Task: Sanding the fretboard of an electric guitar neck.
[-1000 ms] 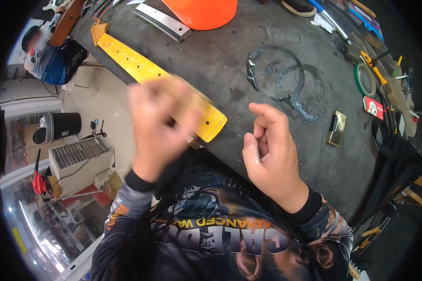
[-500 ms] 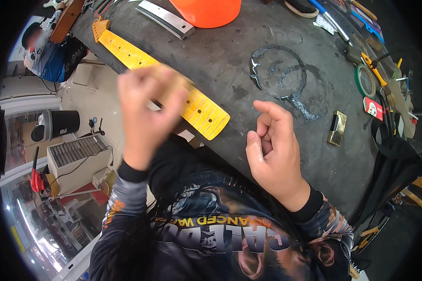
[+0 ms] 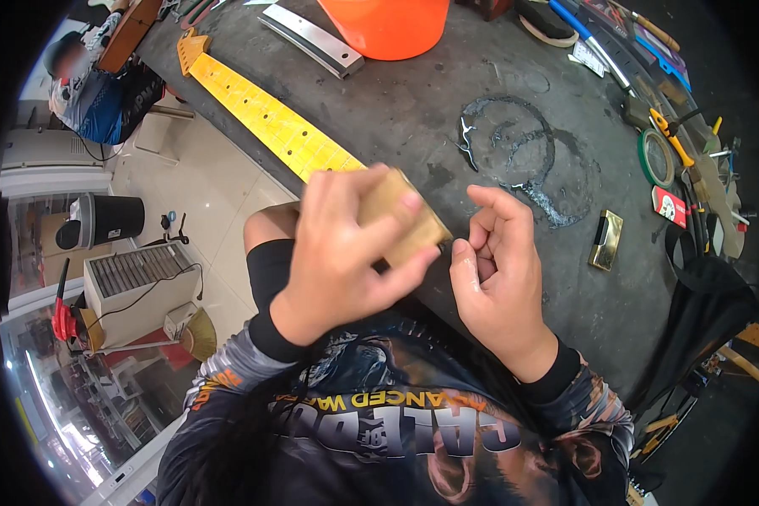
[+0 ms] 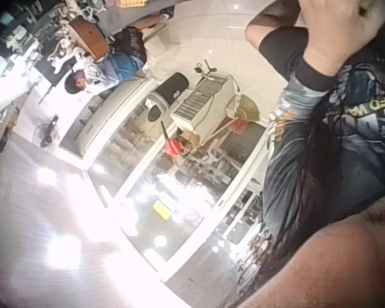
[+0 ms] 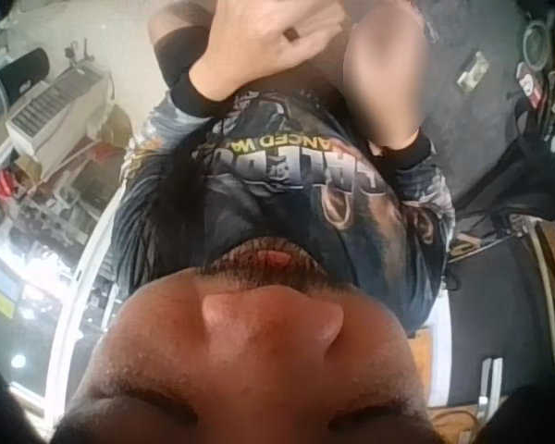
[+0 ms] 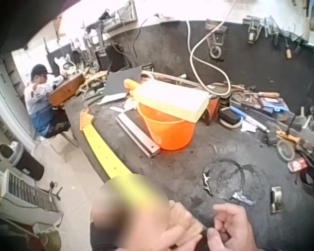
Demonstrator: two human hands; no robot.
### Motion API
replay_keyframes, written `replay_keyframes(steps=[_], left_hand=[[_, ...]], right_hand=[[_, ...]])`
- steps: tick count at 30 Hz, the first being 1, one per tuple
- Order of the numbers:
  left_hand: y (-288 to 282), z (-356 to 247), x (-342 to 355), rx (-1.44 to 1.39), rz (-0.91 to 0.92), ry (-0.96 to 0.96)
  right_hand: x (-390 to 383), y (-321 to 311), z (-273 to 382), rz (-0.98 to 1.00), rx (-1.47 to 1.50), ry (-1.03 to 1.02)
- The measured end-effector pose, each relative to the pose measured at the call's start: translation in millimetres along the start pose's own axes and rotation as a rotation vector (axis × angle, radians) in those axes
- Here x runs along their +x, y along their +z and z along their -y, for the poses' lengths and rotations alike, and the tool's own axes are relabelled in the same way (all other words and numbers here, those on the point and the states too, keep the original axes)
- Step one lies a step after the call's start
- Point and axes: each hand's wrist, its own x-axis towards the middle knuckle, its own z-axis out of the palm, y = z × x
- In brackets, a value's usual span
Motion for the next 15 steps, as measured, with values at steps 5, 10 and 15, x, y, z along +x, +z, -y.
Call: replay_keyframes(steps=[5,10,15], left_hand=[[-35.1,75.8,21.8,0.286,-0.250,-0.197],[-3.2,4.8,2.8,0.028,-0.036,-0.001],[-33.4,75.9,21.3,0.275,-0.242,-0.239]], right_hand=[[-0.7,-0.9,4.8,-0.006,0.008,0.020],[1.4,-0.3,3.9,-0.022,0.030,0.023],[-0.2,-1.6,5.3,-0.014,0.019,0.013]])
